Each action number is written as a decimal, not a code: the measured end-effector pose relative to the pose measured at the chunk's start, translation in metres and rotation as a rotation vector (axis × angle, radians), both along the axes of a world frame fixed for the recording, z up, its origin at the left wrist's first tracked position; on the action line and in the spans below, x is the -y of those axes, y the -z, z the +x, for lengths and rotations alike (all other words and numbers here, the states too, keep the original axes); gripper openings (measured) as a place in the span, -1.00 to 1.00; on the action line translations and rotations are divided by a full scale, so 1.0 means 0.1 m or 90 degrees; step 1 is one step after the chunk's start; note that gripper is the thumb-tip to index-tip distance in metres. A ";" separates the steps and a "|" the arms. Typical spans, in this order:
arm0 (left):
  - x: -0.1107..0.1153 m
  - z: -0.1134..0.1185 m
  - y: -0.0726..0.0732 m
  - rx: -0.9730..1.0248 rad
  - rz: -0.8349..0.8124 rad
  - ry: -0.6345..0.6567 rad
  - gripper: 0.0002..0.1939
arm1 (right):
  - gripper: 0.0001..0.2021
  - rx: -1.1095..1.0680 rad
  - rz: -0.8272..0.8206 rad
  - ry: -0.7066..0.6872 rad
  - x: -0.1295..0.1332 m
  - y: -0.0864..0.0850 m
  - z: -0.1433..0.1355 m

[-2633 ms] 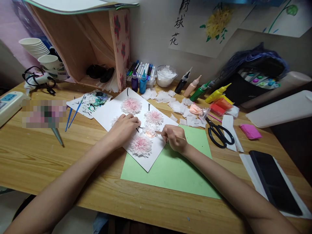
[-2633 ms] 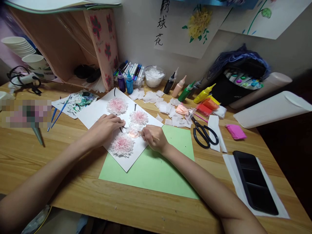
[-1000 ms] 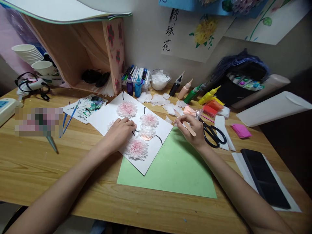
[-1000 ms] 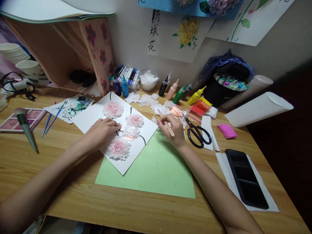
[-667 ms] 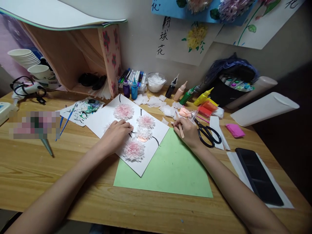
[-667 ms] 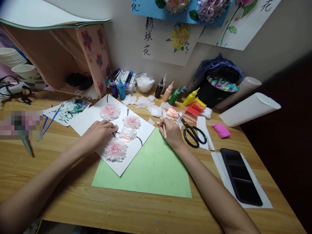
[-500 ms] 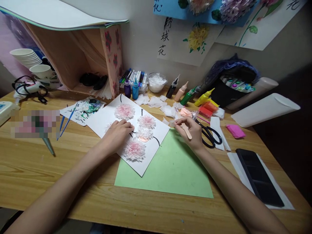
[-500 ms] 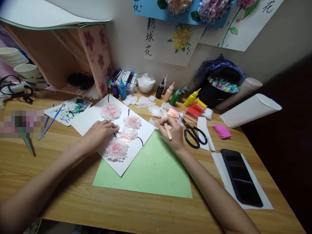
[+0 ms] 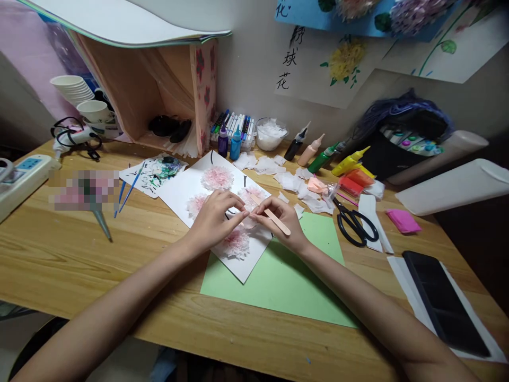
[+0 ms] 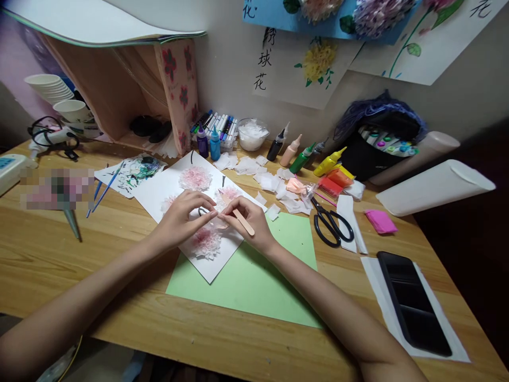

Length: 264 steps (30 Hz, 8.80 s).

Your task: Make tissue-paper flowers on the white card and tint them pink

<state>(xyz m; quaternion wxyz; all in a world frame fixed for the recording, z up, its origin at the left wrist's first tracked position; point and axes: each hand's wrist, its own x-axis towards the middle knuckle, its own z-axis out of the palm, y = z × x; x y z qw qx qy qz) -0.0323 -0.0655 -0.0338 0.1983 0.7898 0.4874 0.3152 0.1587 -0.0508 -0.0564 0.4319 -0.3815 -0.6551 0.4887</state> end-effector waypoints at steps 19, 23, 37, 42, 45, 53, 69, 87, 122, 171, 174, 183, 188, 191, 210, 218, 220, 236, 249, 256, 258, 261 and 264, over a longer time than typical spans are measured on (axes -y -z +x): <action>-0.07 -0.02 0.02 0.159 -0.114 -0.075 -0.85 | -0.52 0.153 0.390 -0.070 0.07 0.19 0.19; -0.04 0.02 0.08 0.069 -0.093 -0.038 -0.86 | -0.50 0.142 0.304 -0.025 0.09 0.21 0.20; -0.11 0.11 0.16 -0.100 0.032 -0.001 -0.87 | -0.54 0.082 0.263 0.032 0.11 0.24 0.20; -0.11 0.13 0.18 -0.096 0.047 -0.015 -0.90 | -0.57 0.103 0.498 -0.042 0.13 0.21 0.20; -0.12 0.14 0.20 -0.093 0.050 -0.015 -0.91 | -0.61 0.162 0.549 -0.067 0.12 0.20 0.17; -0.12 0.08 0.17 -0.110 0.046 -0.080 -0.91 | -0.63 0.218 0.539 -0.065 0.09 0.20 0.14; -0.19 -0.05 0.20 -0.178 0.018 -0.077 -0.73 | -0.45 0.088 0.096 0.094 0.03 0.18 0.00; -0.19 -0.06 0.20 -0.162 0.018 -0.063 -0.70 | -0.47 0.089 0.216 0.023 0.04 0.08 0.18; -0.17 -0.05 0.19 -0.162 -0.001 -0.081 -0.71 | -0.58 0.213 0.479 -0.014 0.03 0.16 0.10; -0.20 -0.13 0.25 -0.123 -0.018 -0.115 -0.86 | -0.86 0.311 0.157 0.282 -0.33 -0.01 0.70; -0.18 -0.13 0.23 -0.124 -0.019 -0.116 -0.88 | -0.85 0.324 0.135 0.247 -0.32 -0.05 0.73; 0.01 0.03 -0.01 0.054 -0.074 -0.098 -0.78 | -0.89 0.177 0.331 0.093 0.03 -0.14 0.32; 0.06 0.13 -0.05 0.144 -0.219 -0.035 -0.70 | -0.86 0.190 0.447 0.019 0.14 -0.04 0.13; 0.05 0.12 -0.04 0.173 -0.248 -0.041 -0.76 | -0.86 0.178 0.449 0.029 0.14 0.01 0.10; -0.01 0.06 0.04 0.150 -0.232 -0.070 -0.88 | -0.75 0.062 0.182 0.077 0.24 0.18 0.14; -0.08 -0.02 0.08 0.211 -0.202 -0.200 -0.86 | -0.47 0.076 0.267 0.003 0.20 0.20 0.24; -0.07 -0.02 0.06 0.207 -0.193 -0.201 -0.85 | -0.48 0.092 0.265 -0.020 0.18 0.20 0.22; -0.05 0.01 0.09 0.088 -0.122 -0.120 -0.91 | -0.63 0.137 0.167 -0.066 0.11 0.16 0.16; -0.19 0.08 0.13 -0.098 -0.048 -0.089 -0.93 | -0.56 0.081 0.151 0.029 0.15 0.21 0.19; -0.20 0.08 0.16 -0.084 -0.051 -0.076 -0.91 | -0.60 0.146 0.339 -0.063 0.16 0.22 0.17; -0.21 0.07 0.16 -0.077 -0.046 -0.075 -0.91 | -0.62 0.168 0.341 -0.066 0.14 0.21 0.15; -0.23 0.03 0.16 -0.069 -0.028 -0.070 -0.94 | -0.63 0.185 0.330 -0.058 0.13 0.20 0.13; -0.24 -0.01 0.15 -0.118 0.004 -0.092 -0.89 | -0.64 0.194 0.323 -0.054 0.12 0.20 0.13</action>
